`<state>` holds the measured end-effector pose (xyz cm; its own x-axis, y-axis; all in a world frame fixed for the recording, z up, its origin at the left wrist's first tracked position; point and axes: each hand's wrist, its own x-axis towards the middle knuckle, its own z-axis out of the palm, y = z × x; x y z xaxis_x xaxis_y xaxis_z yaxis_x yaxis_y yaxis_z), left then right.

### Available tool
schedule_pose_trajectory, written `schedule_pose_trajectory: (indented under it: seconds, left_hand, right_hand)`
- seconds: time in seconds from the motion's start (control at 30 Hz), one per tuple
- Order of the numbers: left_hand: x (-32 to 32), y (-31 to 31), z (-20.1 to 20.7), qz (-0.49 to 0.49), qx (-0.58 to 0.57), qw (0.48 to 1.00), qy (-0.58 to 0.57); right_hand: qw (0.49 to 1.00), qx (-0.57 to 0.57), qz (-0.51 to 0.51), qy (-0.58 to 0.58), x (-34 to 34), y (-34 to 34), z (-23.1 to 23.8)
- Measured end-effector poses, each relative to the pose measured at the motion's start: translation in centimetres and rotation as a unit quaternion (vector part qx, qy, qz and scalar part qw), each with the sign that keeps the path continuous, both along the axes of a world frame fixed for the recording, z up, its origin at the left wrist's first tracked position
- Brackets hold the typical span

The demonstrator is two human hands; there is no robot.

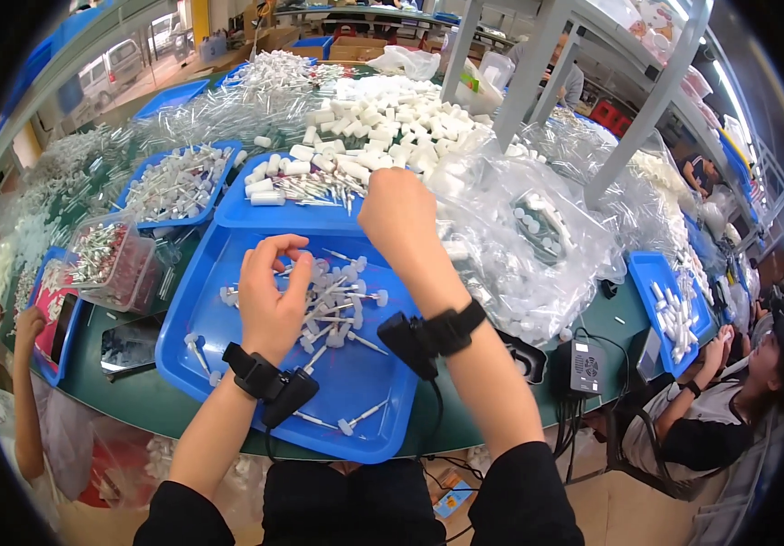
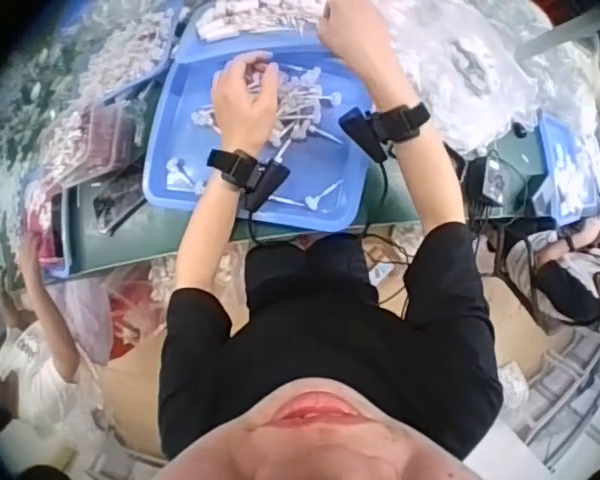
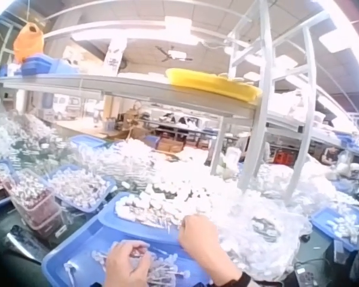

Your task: The recorder is assembling small plastic valves and connectors as part of a factory production line.

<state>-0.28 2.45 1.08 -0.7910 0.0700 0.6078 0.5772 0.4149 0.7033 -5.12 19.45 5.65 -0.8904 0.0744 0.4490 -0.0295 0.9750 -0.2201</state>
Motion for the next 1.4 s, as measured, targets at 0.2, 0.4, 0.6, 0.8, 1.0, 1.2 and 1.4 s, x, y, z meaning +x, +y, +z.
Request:
schedule_pose_trajectory:
  seconds: [0.2,0.4,0.6,0.8,1.0,1.2,1.4]
  left_hand:
    - [-0.1,-0.1,-0.4,-0.14,0.19,0.965,-0.114]
    - [0.3,0.5,-0.4,-0.264,0.208,0.935,-0.116]
    - [-0.3,-0.2,-1.1,-0.252,0.303,0.905,-0.158]
    - [-0.3,-0.2,0.1,-0.322,0.391,0.804,-0.311]
    - [-0.5,-0.6,0.3,-0.4,0.384,0.731,-0.398]
    - [0.3,-1.4,0.8,-0.436,0.311,0.718,-0.445]
    - [0.9,-0.3,1.3,-0.414,0.276,0.743,-0.447]
  right_hand:
    - [0.929,-0.329,0.161,0.055,7.4,-2.7,-0.7]
    - [0.886,-0.424,0.187,0.023,9.6,-4.0,-3.3]
    - [0.925,-0.32,0.199,0.054,10.4,-1.2,-1.4]
    - [0.891,-0.344,-0.099,0.278,7.0,13.0,-1.3]
    - [0.97,-0.022,-0.241,-0.011,4.1,24.3,-11.4]
    - [0.956,-0.058,-0.267,-0.108,4.3,21.1,-8.8]
    - [0.969,-0.011,-0.243,0.053,7.8,17.9,-3.1]
